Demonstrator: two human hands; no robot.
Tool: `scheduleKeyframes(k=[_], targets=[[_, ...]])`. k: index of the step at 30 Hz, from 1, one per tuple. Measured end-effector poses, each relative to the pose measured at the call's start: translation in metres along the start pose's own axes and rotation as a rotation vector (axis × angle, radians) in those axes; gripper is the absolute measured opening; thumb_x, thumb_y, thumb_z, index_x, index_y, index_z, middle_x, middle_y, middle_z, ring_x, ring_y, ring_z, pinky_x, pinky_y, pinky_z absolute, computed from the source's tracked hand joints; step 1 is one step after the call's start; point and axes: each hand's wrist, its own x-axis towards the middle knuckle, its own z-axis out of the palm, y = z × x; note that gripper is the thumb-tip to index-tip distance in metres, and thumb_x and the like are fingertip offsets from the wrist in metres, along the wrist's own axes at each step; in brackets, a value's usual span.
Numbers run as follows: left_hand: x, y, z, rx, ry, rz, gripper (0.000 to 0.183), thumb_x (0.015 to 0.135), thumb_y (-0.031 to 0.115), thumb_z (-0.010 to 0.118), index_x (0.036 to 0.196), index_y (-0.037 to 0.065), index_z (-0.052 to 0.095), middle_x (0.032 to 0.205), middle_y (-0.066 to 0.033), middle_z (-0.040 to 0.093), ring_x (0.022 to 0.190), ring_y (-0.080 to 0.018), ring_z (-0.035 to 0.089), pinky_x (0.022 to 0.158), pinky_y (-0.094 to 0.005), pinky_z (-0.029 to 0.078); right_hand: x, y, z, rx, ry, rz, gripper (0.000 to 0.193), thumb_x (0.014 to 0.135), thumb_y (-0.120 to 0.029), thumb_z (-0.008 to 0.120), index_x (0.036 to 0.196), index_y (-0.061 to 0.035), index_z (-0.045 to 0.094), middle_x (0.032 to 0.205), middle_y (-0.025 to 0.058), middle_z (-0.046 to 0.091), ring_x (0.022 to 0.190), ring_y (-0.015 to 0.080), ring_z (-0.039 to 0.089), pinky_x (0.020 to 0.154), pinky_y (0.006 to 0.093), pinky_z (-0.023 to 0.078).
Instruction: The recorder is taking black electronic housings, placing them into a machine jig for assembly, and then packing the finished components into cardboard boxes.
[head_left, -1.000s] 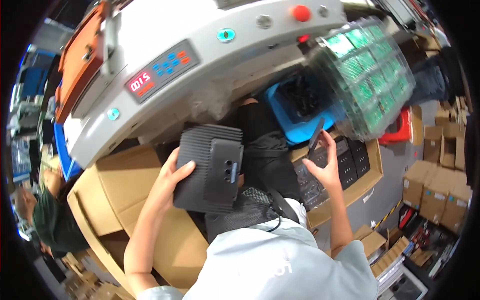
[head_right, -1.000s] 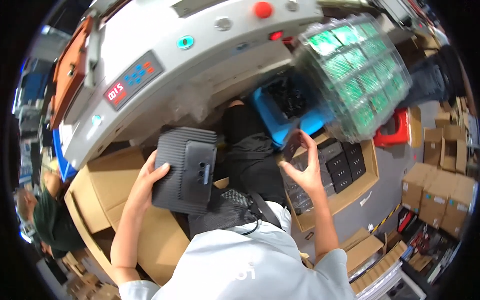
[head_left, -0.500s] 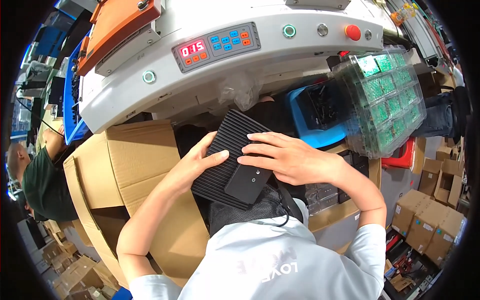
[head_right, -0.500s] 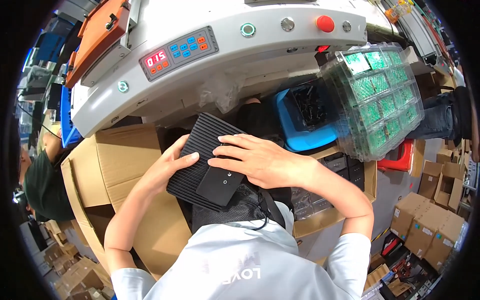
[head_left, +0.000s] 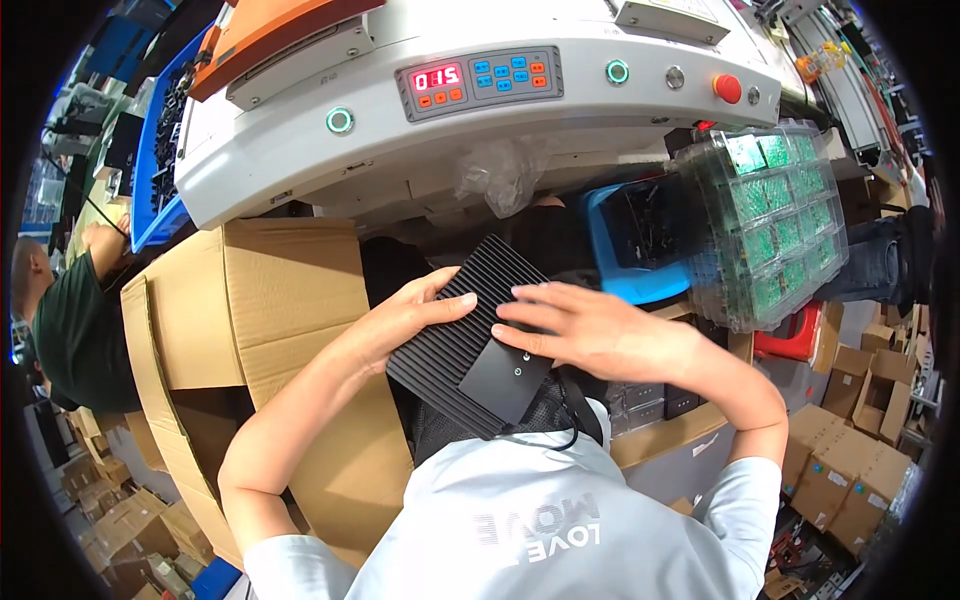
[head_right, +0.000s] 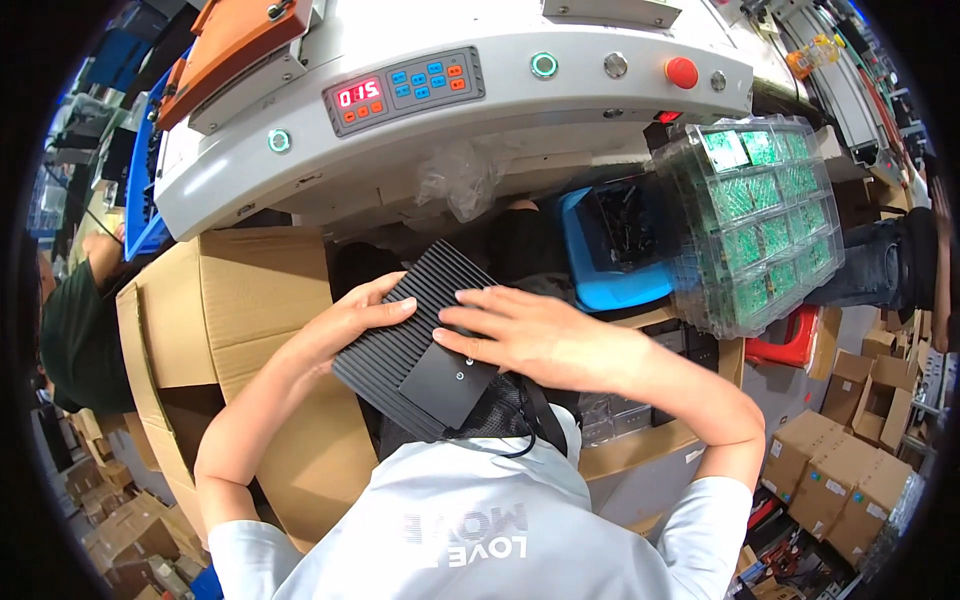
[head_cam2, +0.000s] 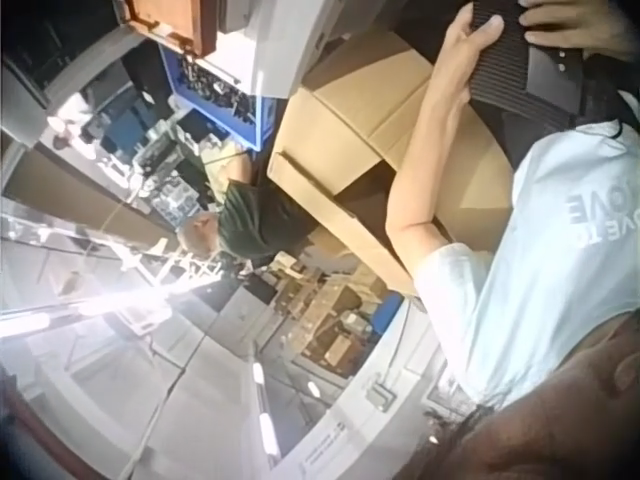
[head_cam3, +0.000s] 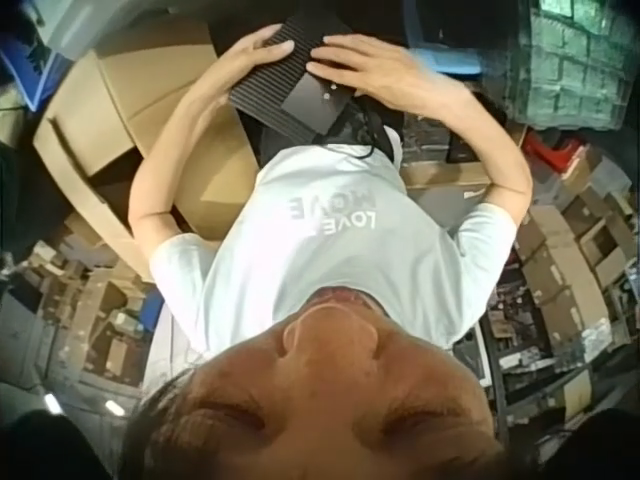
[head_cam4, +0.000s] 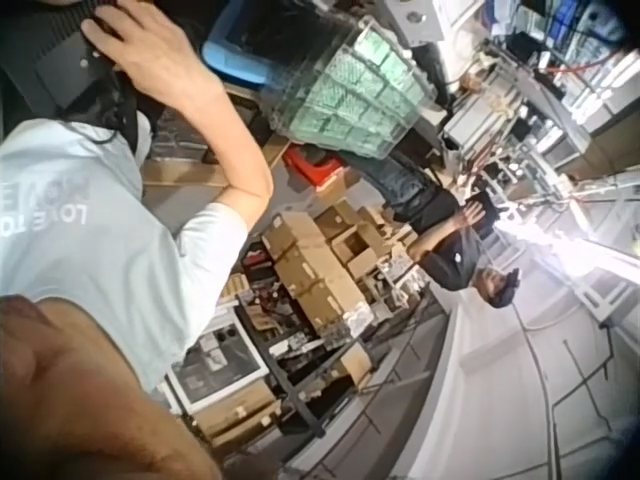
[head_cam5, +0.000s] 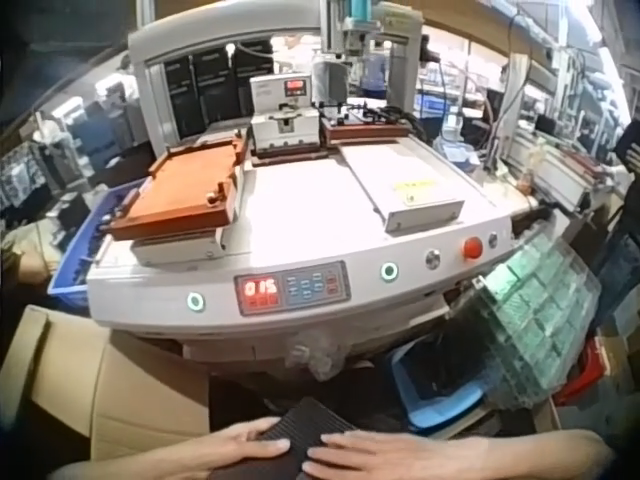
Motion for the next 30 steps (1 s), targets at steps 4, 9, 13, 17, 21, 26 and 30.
scheduleKeyframes(k=[4,9,13,17,21,26,30], targets=[[-0.002,-0.003,-0.004,-0.002,-0.052,-0.018,0.056,0.090,0.030,0.061,0.136,0.003,0.043,0.120,-0.0067,0.059,0.107,-0.0148,0.058,0.094,-0.0294,0.046,-0.005,-0.016,0.008,0.073,0.009,0.015,0.072,0.072,-0.012,0.070,0.137,-0.0048,0.039,0.136,0.0161,0.042,0.128,0.0337,0.042,0.098,0.0397,0.047],[-0.020,0.014,0.004,-0.191,-0.003,-0.016,0.076,0.092,0.060,0.041,0.145,0.007,0.029,0.125,-0.0135,0.056,0.112,-0.0242,0.057,0.097,-0.0368,0.046,-0.012,-0.031,0.014,0.150,0.255,0.078,0.063,0.074,-0.014,0.073,0.128,0.0042,0.047,0.120,0.0193,0.055,0.108,0.0318,0.058,0.092,0.0376,0.049],[-0.021,0.036,-0.001,-0.170,-0.284,0.120,0.092,0.084,0.073,0.030,0.149,0.017,-0.002,0.116,-0.0293,0.057,0.105,-0.0395,0.061,0.095,-0.0474,0.047,-0.014,-0.033,0.003,1.016,0.610,0.604,0.030,0.095,-0.013,0.054,0.120,0.0047,0.051,0.104,0.0063,0.060,0.092,0.0126,0.056,0.082,0.0261,0.045],[-0.055,0.048,0.020,-0.092,-0.211,0.487,0.085,0.091,0.057,0.045,0.150,0.018,-0.003,0.113,-0.0237,0.061,0.102,-0.0352,0.062,0.092,-0.0436,0.048,-0.007,-0.040,-0.042,1.070,0.916,0.734,0.029,0.097,-0.016,0.050,0.121,0.0017,0.050,0.107,0.0010,0.059,0.097,0.0067,0.051,0.087,0.0229,0.041],[-0.055,0.046,-0.004,-0.183,-0.211,0.559,0.064,0.096,0.038,0.048,0.147,0.009,0.020,0.105,-0.0189,0.062,0.093,-0.0262,0.064,0.085,-0.0375,0.050,0.028,-0.032,-0.113,0.824,1.087,0.522,0.025,0.096,-0.017,0.051,0.111,0.0020,0.057,0.101,0.0005,0.061,0.093,0.0052,0.053,0.084,0.0219,0.042],[-0.065,0.046,0.015,-0.036,-0.158,0.570,0.052,0.096,0.025,0.051,0.139,0.002,0.033,0.100,-0.0137,0.063,0.090,-0.0185,0.062,0.086,-0.0313,0.048,0.113,-0.017,-0.216,0.846,0.842,0.382,0.029,0.093,-0.026,0.057,0.106,-0.0009,0.060,0.096,0.0031,0.063,0.086,0.0072,0.057,0.076,0.0214,0.044],[-0.085,0.046,0.023,0.222,-0.123,0.762,0.045,0.097,0.021,0.051,0.137,0.004,0.039,0.100,-0.0096,0.063,0.094,-0.0155,0.060,0.087,-0.0295,0.046,0.188,0.029,-0.250,0.789,0.727,0.485,0.027,0.089,-0.031,0.063,0.094,-0.0042,0.064,0.085,0.0015,0.064,0.073,0.0082,0.057,0.067,0.0212,0.043]])
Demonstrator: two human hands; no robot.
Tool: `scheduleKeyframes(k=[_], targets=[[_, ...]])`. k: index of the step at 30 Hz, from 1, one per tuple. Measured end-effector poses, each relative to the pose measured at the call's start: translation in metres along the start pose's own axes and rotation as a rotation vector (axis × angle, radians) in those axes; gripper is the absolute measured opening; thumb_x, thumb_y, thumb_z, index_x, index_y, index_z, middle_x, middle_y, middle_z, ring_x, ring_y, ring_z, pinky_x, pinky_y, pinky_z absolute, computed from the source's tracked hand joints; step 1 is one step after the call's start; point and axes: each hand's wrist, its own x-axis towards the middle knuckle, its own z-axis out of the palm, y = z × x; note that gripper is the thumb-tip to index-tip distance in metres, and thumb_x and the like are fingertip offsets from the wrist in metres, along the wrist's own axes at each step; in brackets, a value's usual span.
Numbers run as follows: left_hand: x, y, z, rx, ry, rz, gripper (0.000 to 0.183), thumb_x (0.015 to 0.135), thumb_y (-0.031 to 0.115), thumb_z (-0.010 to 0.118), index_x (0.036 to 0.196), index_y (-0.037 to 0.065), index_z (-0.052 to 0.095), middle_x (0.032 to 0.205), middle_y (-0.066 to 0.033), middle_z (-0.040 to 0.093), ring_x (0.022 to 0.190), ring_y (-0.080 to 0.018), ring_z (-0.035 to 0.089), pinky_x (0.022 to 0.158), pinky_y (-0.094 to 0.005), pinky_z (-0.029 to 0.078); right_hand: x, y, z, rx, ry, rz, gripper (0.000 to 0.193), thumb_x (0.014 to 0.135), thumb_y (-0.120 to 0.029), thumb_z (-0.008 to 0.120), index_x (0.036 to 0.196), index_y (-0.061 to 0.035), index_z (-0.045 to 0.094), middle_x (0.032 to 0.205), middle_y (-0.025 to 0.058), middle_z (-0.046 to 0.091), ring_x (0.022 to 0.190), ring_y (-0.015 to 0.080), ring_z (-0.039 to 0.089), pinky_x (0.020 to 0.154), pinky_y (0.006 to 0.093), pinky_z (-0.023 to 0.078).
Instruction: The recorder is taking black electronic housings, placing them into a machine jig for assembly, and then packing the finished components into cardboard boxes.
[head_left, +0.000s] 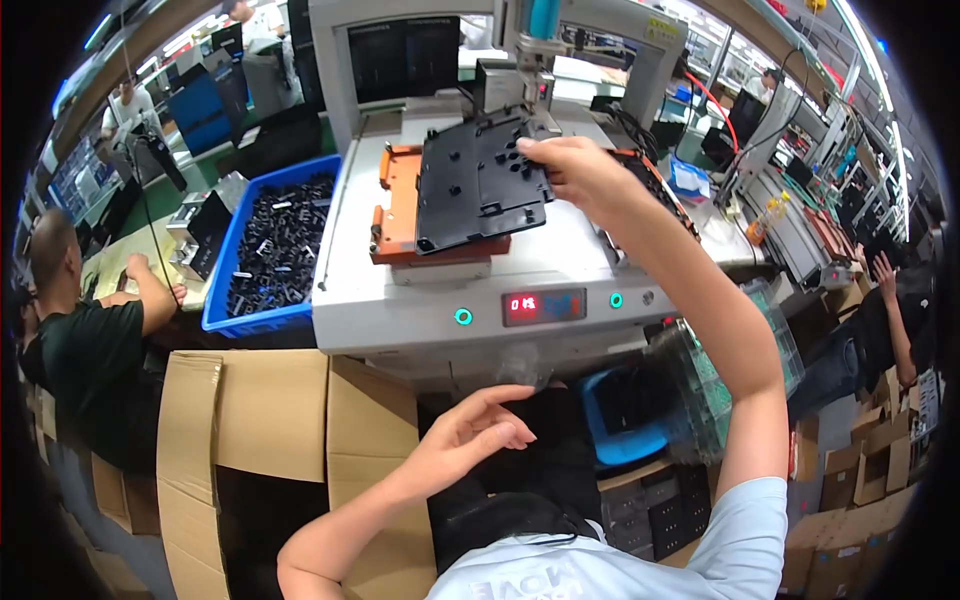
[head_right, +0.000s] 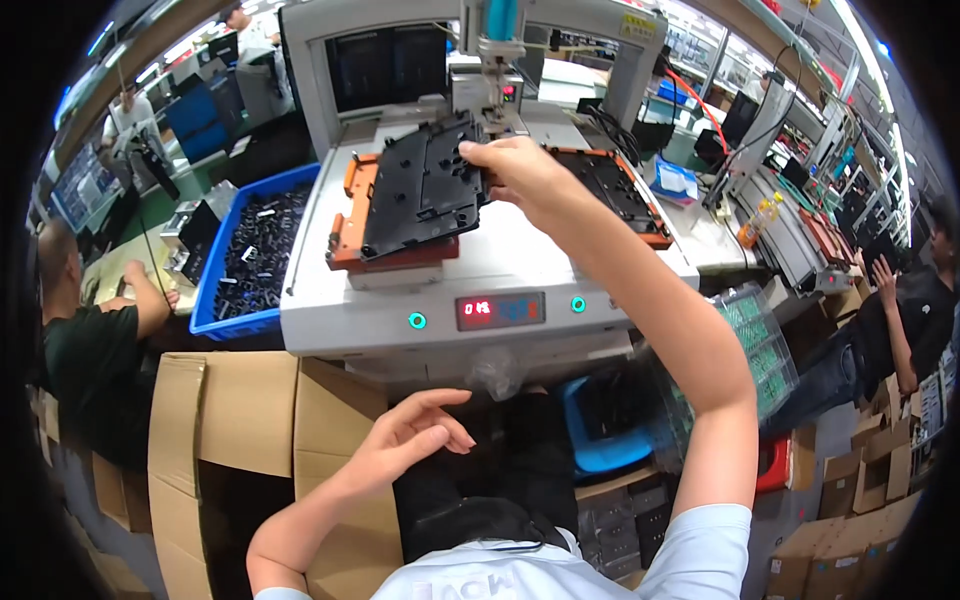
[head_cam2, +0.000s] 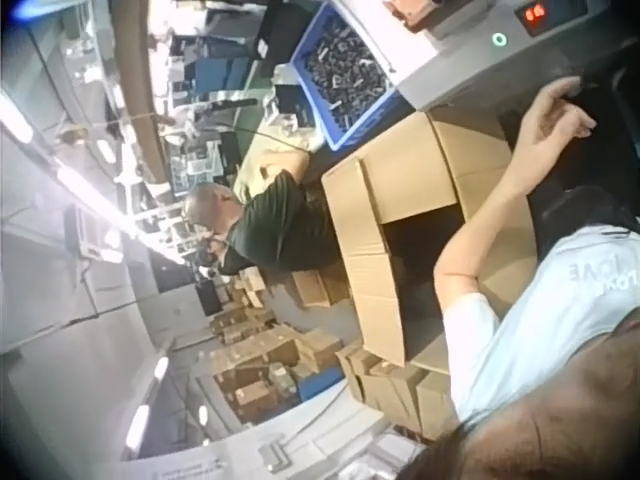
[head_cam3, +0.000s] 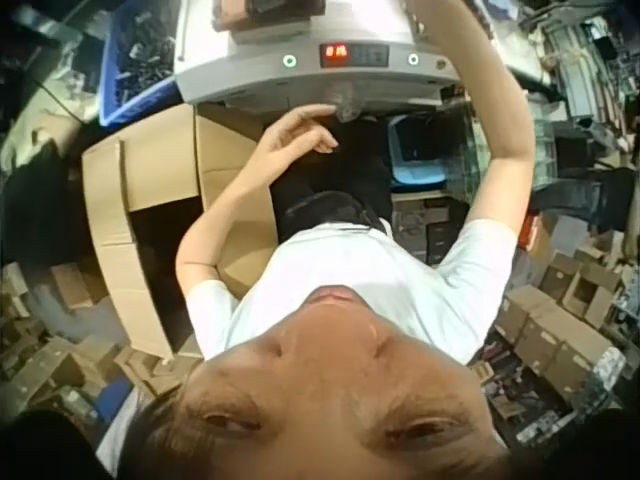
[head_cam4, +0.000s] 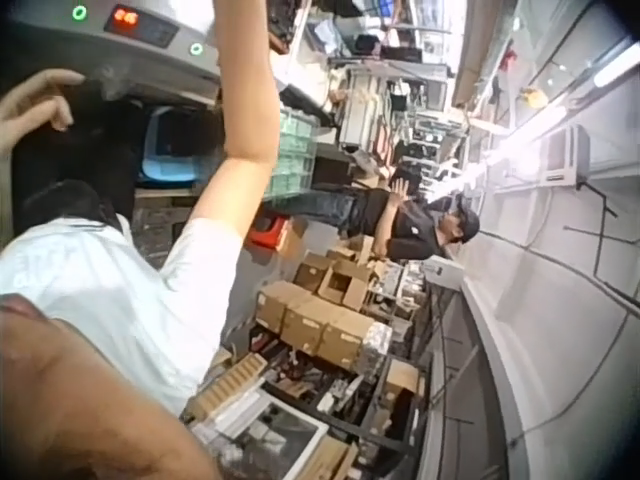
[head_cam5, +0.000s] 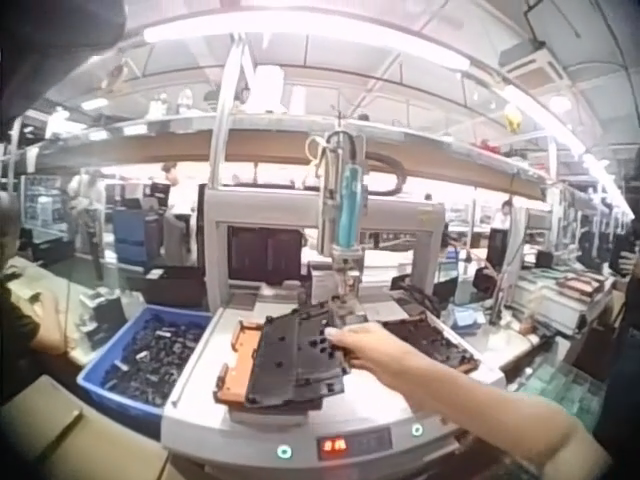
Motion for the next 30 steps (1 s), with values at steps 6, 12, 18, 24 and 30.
scheduleKeyframes(k=[6,12,18,24,30], targets=[[0.001,0.054,-0.027,0.801,0.269,0.408,0.034,0.089,0.007,0.059,0.123,0.005,0.056,0.106,-0.0103,0.064,0.105,-0.0251,0.058,0.094,-0.0341,0.043,0.078,0.041,0.020,0.059,-0.085,0.264,0.021,0.086,-0.024,0.068,0.092,-0.0040,0.064,0.081,0.0031,0.064,0.071,0.0120,0.061,0.066,0.0249,0.050],[0.070,0.084,-0.079,1.545,0.438,0.677,0.046,0.088,0.020,0.062,0.131,0.008,0.050,0.127,-0.0120,0.054,0.126,-0.0348,0.042,0.102,-0.0449,0.037,0.103,0.033,0.000,-0.499,-0.226,0.398,0.043,0.077,-0.047,0.074,0.066,-0.0086,0.060,0.066,0.0010,0.053,0.055,0.0099,0.047,0.054,0.0257,0.045],[0.114,0.075,-0.103,1.879,0.400,0.440,0.067,0.082,0.052,0.060,0.133,0.011,0.046,0.132,-0.0138,0.049,0.124,-0.0385,0.041,0.103,-0.0478,0.032,0.099,0.035,-0.003,-0.616,-0.341,0.476,0.062,0.068,-0.068,0.070,0.074,-0.0070,0.059,0.068,0.0009,0.049,0.060,0.0136,0.048,0.058,0.0256,0.047],[0.117,0.064,-0.100,1.925,0.438,0.471,0.080,0.062,0.037,0.081,0.132,0.016,0.048,0.129,-0.0151,0.049,0.120,-0.0383,0.043,0.100,-0.0455,0.035,0.126,0.039,-0.016,-1.287,0.052,-0.526,0.023,0.090,-0.025,0.055,0.105,-0.0097,0.065,0.100,0.0124,0.067,0.091,0.0291,0.065,0.076,0.0384,0.053],[0.118,0.062,-0.101,1.858,0.456,0.508,0.080,0.061,0.036,0.081,0.131,0.016,0.049,0.128,-0.0148,0.050,0.121,-0.0392,0.043,0.100,-0.0447,0.035,0.158,0.041,-0.028,-1.446,-0.308,-0.873,0.043,0.084,-0.003,0.050,0.125,-0.0150,0.058,0.121,0.0092,0.061,0.100,0.0293,0.063,0.083,0.0371,0.053]])
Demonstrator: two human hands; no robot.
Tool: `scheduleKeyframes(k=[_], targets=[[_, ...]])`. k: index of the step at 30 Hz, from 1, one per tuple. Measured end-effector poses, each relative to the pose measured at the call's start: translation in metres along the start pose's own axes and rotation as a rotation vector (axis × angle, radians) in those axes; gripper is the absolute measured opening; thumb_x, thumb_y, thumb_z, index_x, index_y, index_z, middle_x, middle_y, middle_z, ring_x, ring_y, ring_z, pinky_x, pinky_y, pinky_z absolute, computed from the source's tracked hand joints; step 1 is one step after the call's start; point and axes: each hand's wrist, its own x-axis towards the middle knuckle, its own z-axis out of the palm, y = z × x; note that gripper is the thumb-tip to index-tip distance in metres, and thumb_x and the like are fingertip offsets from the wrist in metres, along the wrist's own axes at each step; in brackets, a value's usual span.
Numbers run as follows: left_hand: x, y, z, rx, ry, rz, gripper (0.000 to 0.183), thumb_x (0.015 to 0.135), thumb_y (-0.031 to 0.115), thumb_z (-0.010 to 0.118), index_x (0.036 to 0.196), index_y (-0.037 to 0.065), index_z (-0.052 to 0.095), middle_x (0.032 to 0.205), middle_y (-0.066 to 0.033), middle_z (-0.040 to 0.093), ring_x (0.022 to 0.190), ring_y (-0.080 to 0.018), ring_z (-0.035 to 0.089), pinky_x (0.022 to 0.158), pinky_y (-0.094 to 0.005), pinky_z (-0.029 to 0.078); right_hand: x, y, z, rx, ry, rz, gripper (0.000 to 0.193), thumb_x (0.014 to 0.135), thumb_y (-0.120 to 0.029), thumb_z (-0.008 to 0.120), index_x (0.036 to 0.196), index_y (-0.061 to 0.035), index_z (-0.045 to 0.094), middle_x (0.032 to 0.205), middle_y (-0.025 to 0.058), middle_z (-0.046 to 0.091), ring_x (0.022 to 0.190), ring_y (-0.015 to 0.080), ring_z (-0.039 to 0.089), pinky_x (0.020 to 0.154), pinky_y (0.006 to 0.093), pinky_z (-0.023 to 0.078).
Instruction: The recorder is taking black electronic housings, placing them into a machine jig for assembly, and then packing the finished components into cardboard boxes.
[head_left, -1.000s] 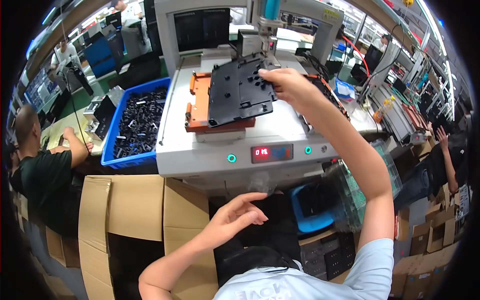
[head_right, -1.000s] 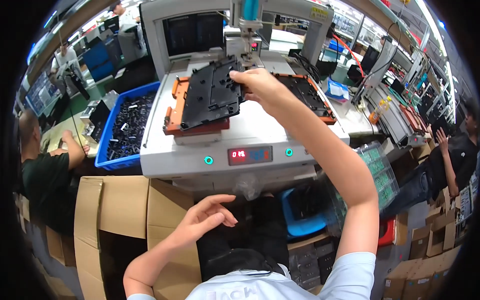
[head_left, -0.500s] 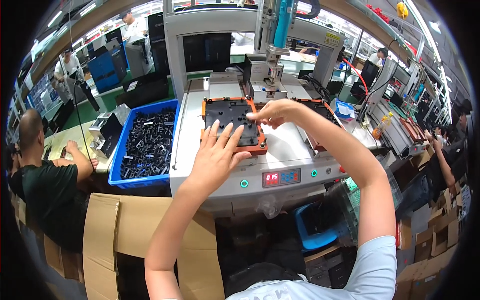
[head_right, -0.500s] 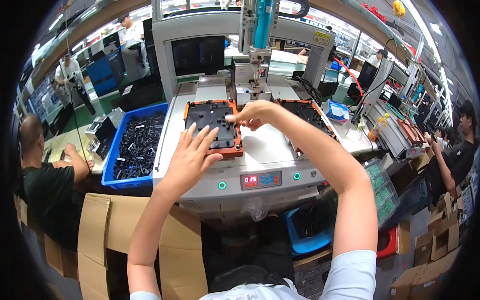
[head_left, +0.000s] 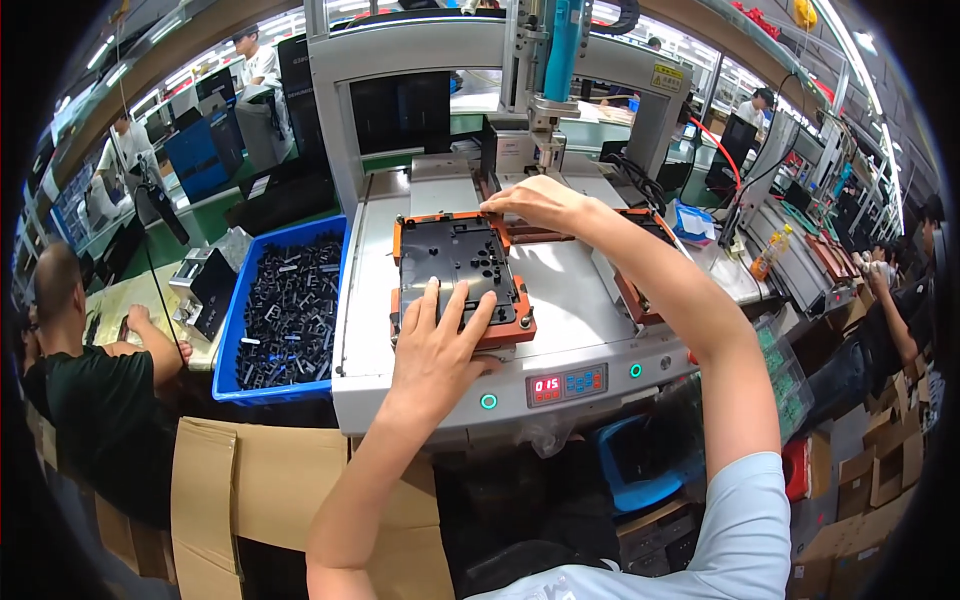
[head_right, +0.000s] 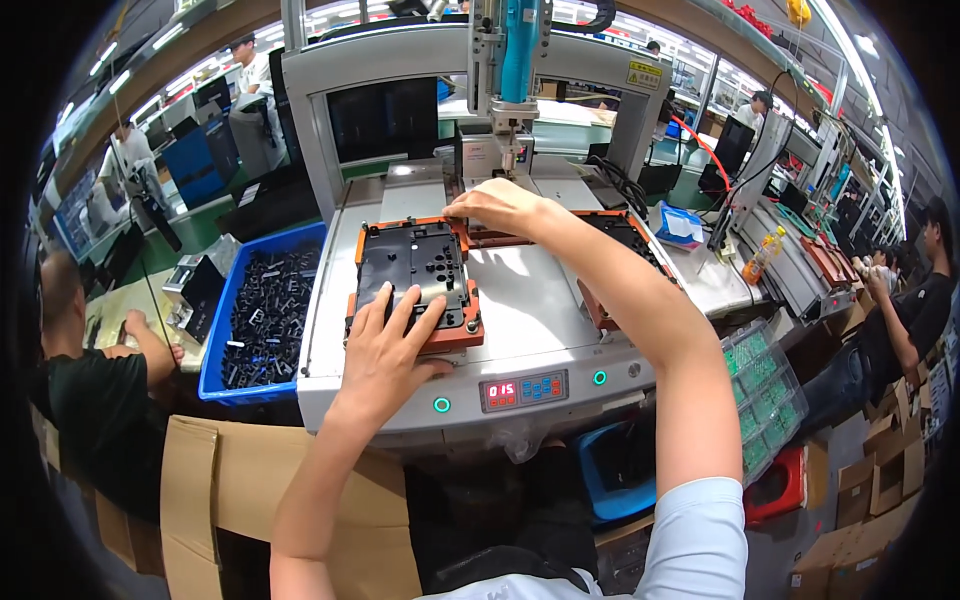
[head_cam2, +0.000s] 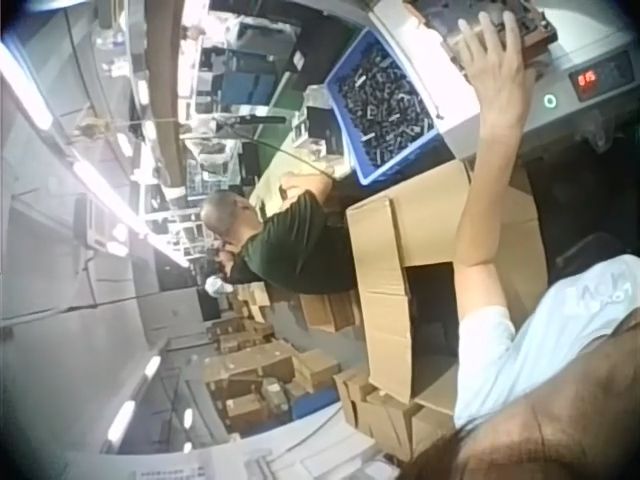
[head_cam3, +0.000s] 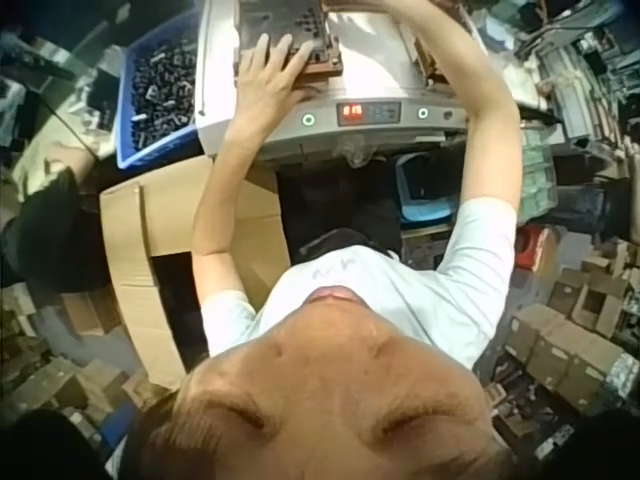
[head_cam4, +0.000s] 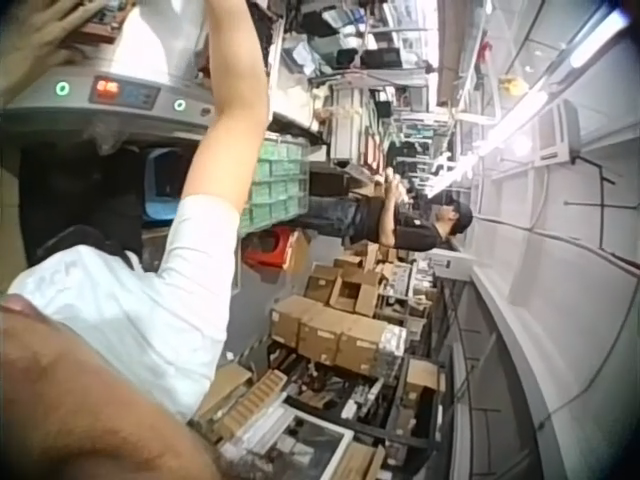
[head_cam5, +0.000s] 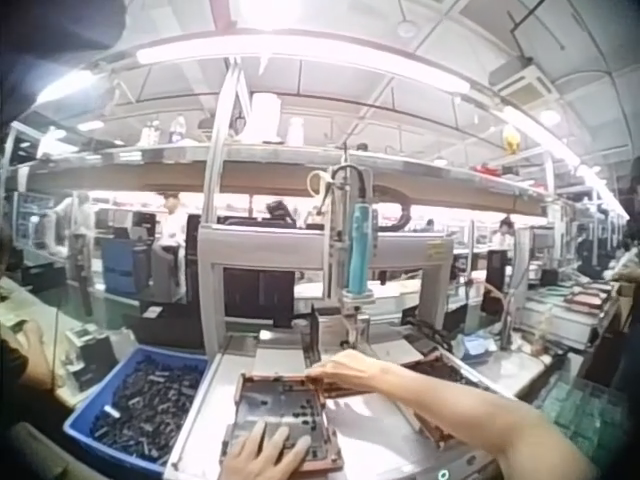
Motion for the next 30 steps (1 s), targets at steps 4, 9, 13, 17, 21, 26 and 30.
scheduleKeyframes(k=[4,9,13,17,21,26,30], targets=[[-0.001,0.000,0.000,0.001,0.003,-0.008,0.078,0.063,0.036,0.081,0.131,0.018,0.049,0.128,-0.0133,0.050,0.121,-0.0379,0.043,0.100,-0.0447,0.035,0.007,-0.003,-0.006,-0.011,-0.104,-0.063,0.044,0.082,-0.001,0.052,0.125,-0.0135,0.057,0.119,0.0087,0.062,0.096,0.0285,0.065,0.081,0.0348,0.054],[0.000,0.001,-0.002,-0.002,0.000,-0.030,0.076,0.065,0.035,0.080,0.132,0.019,0.049,0.129,-0.0119,0.050,0.121,-0.0366,0.042,0.100,-0.0442,0.034,0.007,-0.006,0.010,0.002,0.038,-0.051,0.030,0.076,-0.002,0.058,0.106,-0.0072,0.062,0.100,0.0110,0.066,0.087,0.0302,0.065,0.074,0.0367,0.054],[0.000,0.002,-0.001,0.019,0.003,-0.025,0.076,0.066,0.036,0.079,0.133,0.019,0.048,0.130,-0.0117,0.049,0.122,-0.0358,0.041,0.101,-0.0437,0.033,0.018,-0.010,0.018,0.038,0.030,0.101,0.022,0.076,-0.004,0.060,0.097,-0.0058,0.062,0.093,0.0128,0.066,0.084,0.0317,0.064,0.071,0.0392,0.052],[0.002,0.004,0.003,0.026,0.032,-0.016,0.080,0.063,0.039,0.080,0.133,0.017,0.047,0.129,-0.0127,0.051,0.122,-0.0366,0.042,0.101,-0.0436,0.031,0.007,-0.031,0.023,0.035,0.255,0.250,0.007,0.083,-0.010,0.056,0.085,-0.0054,0.061,0.079,0.0161,0.065,0.079,0.0338,0.065,0.066,0.0425,0.051],[-0.002,0.005,0.003,0.033,0.048,-0.021,0.079,0.062,0.039,0.080,0.132,0.017,0.048,0.128,-0.0126,0.051,0.123,-0.0367,0.042,0.102,-0.0443,0.031,-0.042,-0.131,-0.015,0.297,0.463,0.742,0.028,0.090,-0.032,0.058,0.099,-0.0053,0.060,0.089,0.0158,0.066,0.084,0.0324,0.063,0.071,0.0422,0.048],[0.000,0.011,0.000,0.048,0.071,-0.016,0.080,0.059,0.032,0.082,0.130,0.017,0.051,0.129,-0.0114,0.050,0.122,-0.0355,0.043,0.102,-0.0458,0.031,-0.072,-0.215,0.013,0.433,0.908,0.858,0.021,0.079,-0.017,0.070,0.092,-0.0028,0.062,0.094,0.0123,0.064,0.092,0.0320,0.055,0.083,0.0395,0.043],[-0.005,0.011,-0.003,0.054,0.099,-0.014,0.079,0.060,0.021,0.081,0.132,0.015,0.049,0.128,-0.0113,0.049,0.122,-0.0346,0.043,0.106,-0.0476,0.029,-0.052,-0.227,0.020,0.319,1.077,0.781,0.014,0.081,-0.008,0.066,0.094,-0.0023,0.065,0.094,0.0093,0.066,0.094,0.0270,0.056,0.085,0.0368,0.042]])
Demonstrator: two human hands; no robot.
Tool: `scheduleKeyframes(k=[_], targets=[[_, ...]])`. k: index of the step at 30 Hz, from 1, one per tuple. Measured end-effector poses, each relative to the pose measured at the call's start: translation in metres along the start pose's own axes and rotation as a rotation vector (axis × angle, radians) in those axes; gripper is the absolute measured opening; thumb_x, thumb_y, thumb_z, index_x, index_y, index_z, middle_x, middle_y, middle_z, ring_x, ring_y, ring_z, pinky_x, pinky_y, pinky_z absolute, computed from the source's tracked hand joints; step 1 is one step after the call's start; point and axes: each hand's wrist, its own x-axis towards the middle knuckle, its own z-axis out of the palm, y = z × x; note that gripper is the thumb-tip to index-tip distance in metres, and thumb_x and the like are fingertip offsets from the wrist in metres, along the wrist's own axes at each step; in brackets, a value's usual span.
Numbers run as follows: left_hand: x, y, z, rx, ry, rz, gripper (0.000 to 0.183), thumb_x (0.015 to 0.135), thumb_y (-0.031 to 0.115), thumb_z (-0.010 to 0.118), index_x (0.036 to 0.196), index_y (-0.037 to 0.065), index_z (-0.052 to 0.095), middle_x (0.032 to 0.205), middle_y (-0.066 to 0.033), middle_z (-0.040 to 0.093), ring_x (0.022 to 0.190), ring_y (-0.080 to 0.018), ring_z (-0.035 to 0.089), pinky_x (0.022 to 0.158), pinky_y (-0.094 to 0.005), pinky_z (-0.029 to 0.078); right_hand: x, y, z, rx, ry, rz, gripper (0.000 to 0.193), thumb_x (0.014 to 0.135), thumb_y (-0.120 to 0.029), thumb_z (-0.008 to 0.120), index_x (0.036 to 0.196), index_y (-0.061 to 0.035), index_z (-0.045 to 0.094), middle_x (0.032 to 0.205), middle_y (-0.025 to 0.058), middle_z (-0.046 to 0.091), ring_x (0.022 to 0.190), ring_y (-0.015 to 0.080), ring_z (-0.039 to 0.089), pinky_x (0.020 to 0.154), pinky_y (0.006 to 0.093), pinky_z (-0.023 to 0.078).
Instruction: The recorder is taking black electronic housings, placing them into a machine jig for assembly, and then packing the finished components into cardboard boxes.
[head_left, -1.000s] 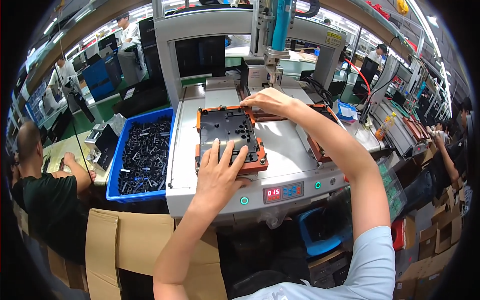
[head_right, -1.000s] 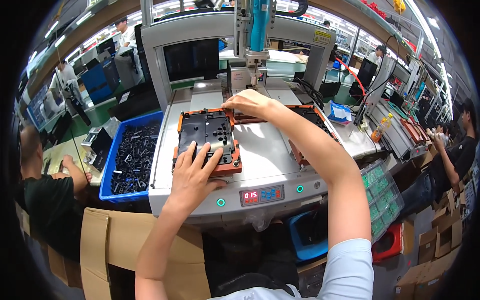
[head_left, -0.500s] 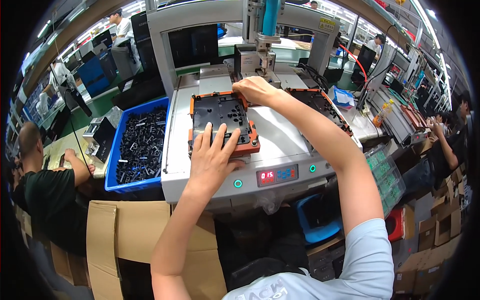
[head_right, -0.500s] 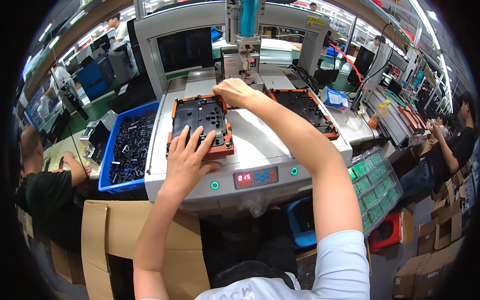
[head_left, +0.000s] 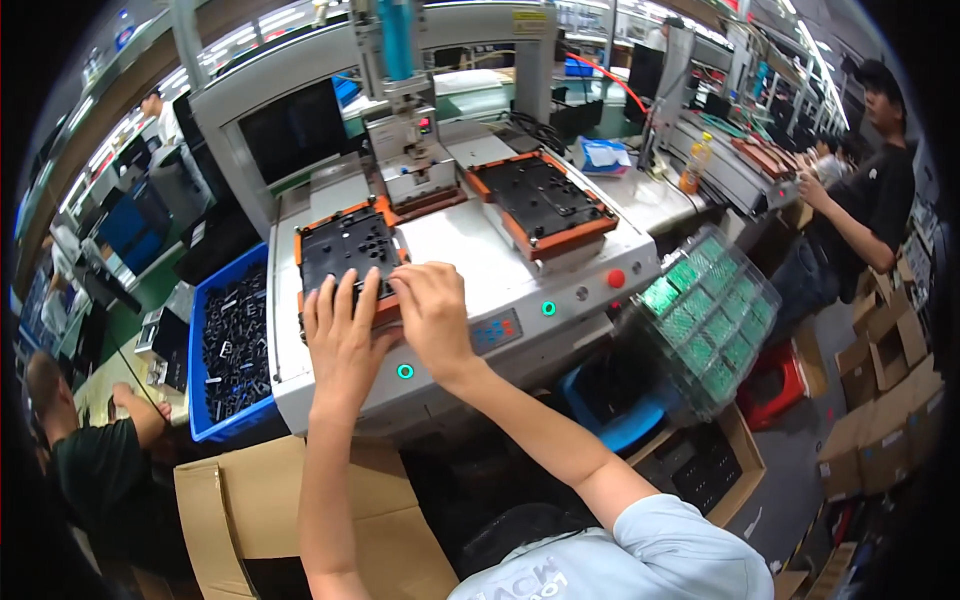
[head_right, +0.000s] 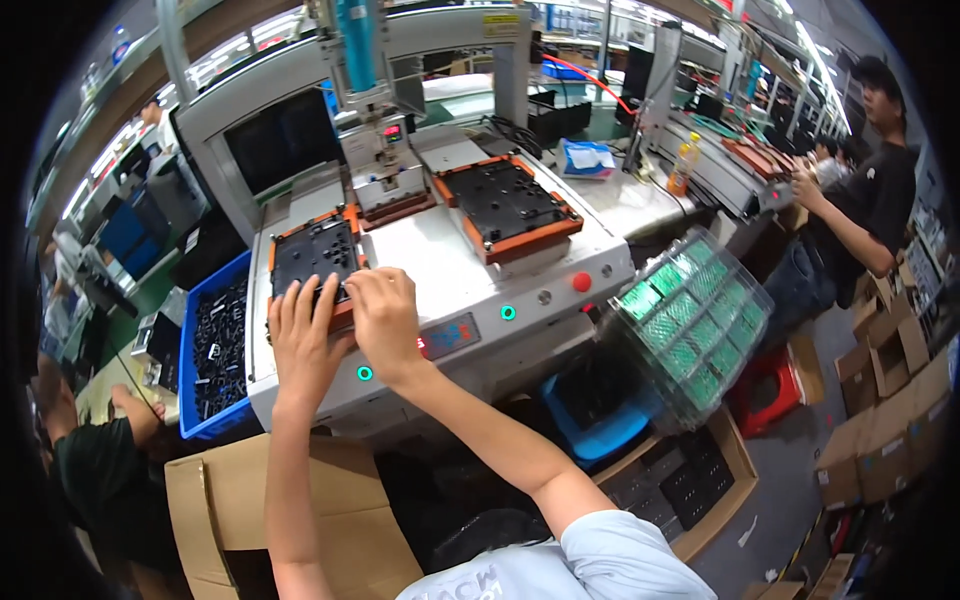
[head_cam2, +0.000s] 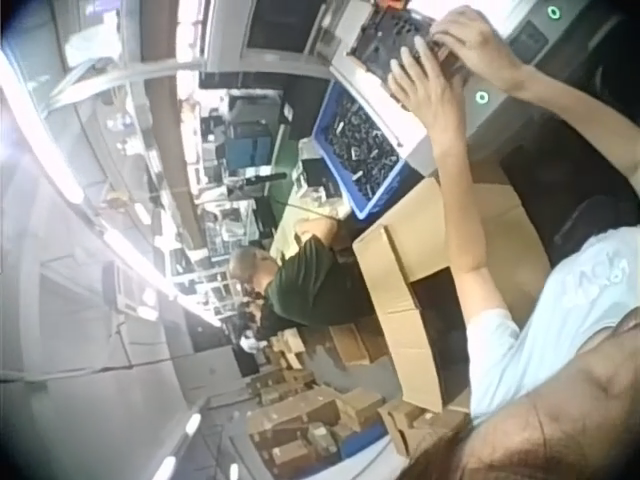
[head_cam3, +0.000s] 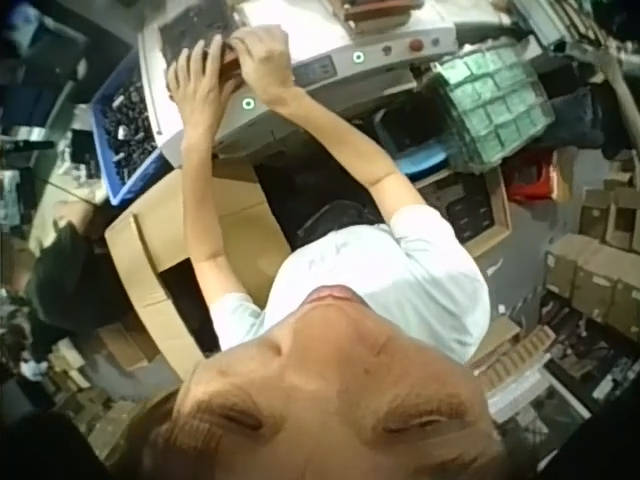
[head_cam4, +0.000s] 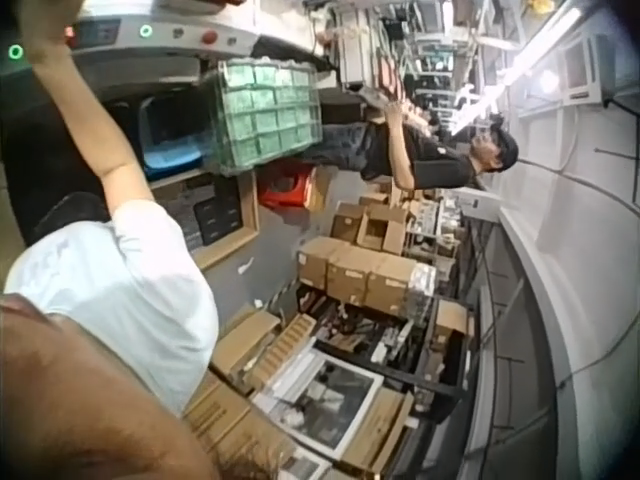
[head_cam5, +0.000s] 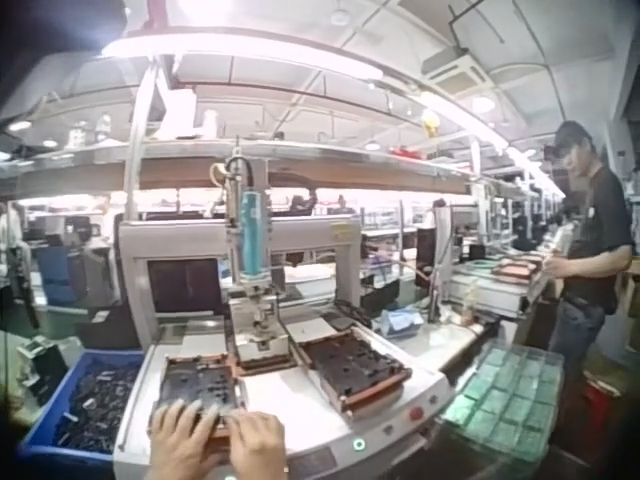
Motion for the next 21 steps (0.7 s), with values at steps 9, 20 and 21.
scheduleKeyframes(k=[9,20,21], targets=[[-0.091,0.042,0.010,-0.051,-0.110,0.070,0.049,0.081,0.005,0.064,0.129,0.006,0.053,0.131,-0.0138,0.051,0.124,-0.0347,0.046,0.103,-0.0461,0.039,0.000,0.020,-0.035,0.222,-0.139,0.032,0.020,0.083,-0.006,0.065,0.103,-0.0016,0.066,0.101,0.0094,0.067,0.098,0.0270,0.056,0.088,0.0347,0.044],[-0.102,0.035,0.014,0.012,-0.138,0.121,0.056,0.077,-0.002,0.063,0.131,0.006,0.050,0.138,-0.0159,0.045,0.130,-0.0345,0.039,0.108,-0.0470,0.033,0.060,0.153,-0.193,-0.401,0.140,0.266,0.030,0.095,-0.023,0.053,0.116,-0.0032,0.062,0.110,0.0150,0.064,0.105,0.0278,0.057,0.092,0.0361,0.043],[-0.102,0.035,0.015,-0.039,-0.129,0.079,0.051,0.080,0.000,0.062,0.129,0.005,0.051,0.137,-0.0156,0.046,0.128,-0.0345,0.042,0.107,-0.0464,0.034,0.062,0.159,-0.196,-0.356,0.078,0.346,0.035,0.096,-0.029,0.052,0.117,-0.0026,0.061,0.112,0.0161,0.064,0.105,0.0286,0.058,0.092,0.0358,0.043]])
